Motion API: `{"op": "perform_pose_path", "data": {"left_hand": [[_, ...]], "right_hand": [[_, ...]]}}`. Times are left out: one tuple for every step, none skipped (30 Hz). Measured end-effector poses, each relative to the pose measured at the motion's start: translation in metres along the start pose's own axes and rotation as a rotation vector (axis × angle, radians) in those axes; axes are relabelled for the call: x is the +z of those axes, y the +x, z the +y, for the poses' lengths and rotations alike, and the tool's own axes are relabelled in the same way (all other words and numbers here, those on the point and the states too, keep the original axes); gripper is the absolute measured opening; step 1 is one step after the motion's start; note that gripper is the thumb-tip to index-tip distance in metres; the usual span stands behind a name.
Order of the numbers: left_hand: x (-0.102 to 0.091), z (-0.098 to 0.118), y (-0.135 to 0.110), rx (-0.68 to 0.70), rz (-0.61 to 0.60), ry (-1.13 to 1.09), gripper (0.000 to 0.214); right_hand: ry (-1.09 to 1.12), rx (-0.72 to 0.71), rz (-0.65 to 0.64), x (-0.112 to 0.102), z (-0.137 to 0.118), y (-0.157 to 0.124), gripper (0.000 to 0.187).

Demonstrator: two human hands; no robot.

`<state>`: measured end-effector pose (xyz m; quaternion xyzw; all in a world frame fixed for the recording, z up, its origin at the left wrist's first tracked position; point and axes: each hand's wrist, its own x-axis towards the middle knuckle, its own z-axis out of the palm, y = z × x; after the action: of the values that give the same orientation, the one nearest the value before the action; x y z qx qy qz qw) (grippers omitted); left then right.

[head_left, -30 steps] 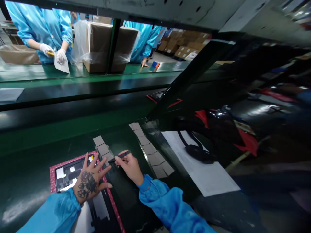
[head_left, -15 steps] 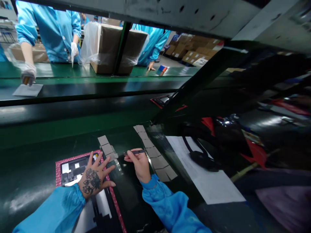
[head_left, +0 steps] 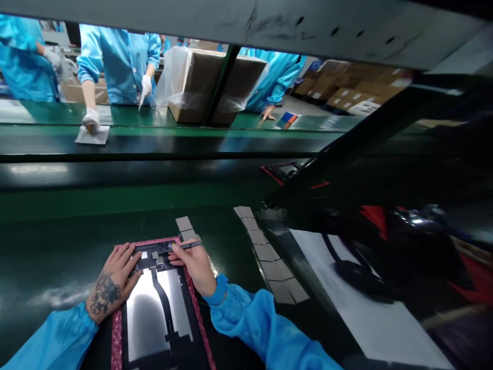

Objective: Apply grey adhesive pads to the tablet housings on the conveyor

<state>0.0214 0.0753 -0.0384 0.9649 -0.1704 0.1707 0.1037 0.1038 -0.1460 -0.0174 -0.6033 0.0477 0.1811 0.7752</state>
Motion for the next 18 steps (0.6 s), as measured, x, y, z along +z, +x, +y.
{"op": "perform_pose_path", "data": {"left_hand": [[0.004,0.002,-0.004,-0.007,0.011,-0.003,0.042],[0.007,0.004,-0.006,-0.018,0.021,-0.008,0.043],[0.009,0.006,-0.006,-0.03,0.025,-0.016,0.043],[0.009,0.008,-0.006,-0.044,0.022,-0.023,0.044],[0.009,0.01,-0.006,-0.052,0.019,-0.03,0.044],[0.008,0.011,-0.005,-0.055,0.012,-0.035,0.044],[0.006,0.012,-0.005,-0.057,0.003,-0.039,0.045],[0.005,0.014,-0.004,-0.063,-0.012,-0.044,0.045],[0.003,0.015,-0.004,-0.071,-0.028,-0.05,0.044],[0.002,0.016,-0.004,-0.079,-0.04,-0.057,0.044],[0.001,0.017,-0.004,-0.087,-0.052,-0.064,0.044],[0.0,0.018,-0.004,-0.094,-0.062,-0.069,0.043],[-0.001,0.019,-0.003,-0.097,-0.071,-0.073,0.043],[-0.002,0.02,-0.003,-0.097,-0.082,-0.073,0.044],[-0.002,0.02,-0.003,-0.096,-0.091,-0.071,0.044],[-0.003,0.021,-0.002,-0.093,-0.098,-0.068,0.044],[-0.003,0.021,-0.002,-0.091,-0.103,-0.065,0.045],[-0.003,0.021,-0.002,-0.091,-0.106,-0.064,0.045]], "right_hand": [[-0.007,-0.01,-0.013,0.006,0.005,0.001,0.054],[-0.018,-0.026,-0.022,0.01,0.01,0.001,0.053],[-0.031,-0.046,-0.024,0.013,0.015,0.002,0.052],[-0.047,-0.065,-0.022,0.015,0.019,0.002,0.051],[-0.065,-0.082,-0.02,0.016,0.022,0.002,0.05],[-0.082,-0.095,-0.016,0.016,0.025,0.002,0.049],[-0.096,-0.104,-0.01,0.016,0.027,0.002,0.048],[-0.105,-0.107,-0.003,0.016,0.029,0.001,0.048],[-0.111,-0.106,0.006,0.016,0.03,0.001,0.048],[-0.118,-0.102,0.016,0.016,0.031,0.0,0.048],[-0.126,-0.097,0.023,0.015,0.031,-0.001,0.047],[-0.136,-0.093,0.027,0.015,0.031,-0.002,0.046],[-0.149,-0.092,0.025,0.015,0.03,-0.003,0.045],[-0.162,-0.093,0.021,0.015,0.03,-0.003,0.043],[-0.172,-0.095,0.013,0.015,0.029,-0.004,0.041],[-0.179,-0.098,0.007,0.014,0.029,-0.004,0.039],[-0.182,-0.101,0.003,0.014,0.028,-0.004,0.038],[-0.184,-0.102,0.002,0.014,0.028,-0.004,0.037]]}}
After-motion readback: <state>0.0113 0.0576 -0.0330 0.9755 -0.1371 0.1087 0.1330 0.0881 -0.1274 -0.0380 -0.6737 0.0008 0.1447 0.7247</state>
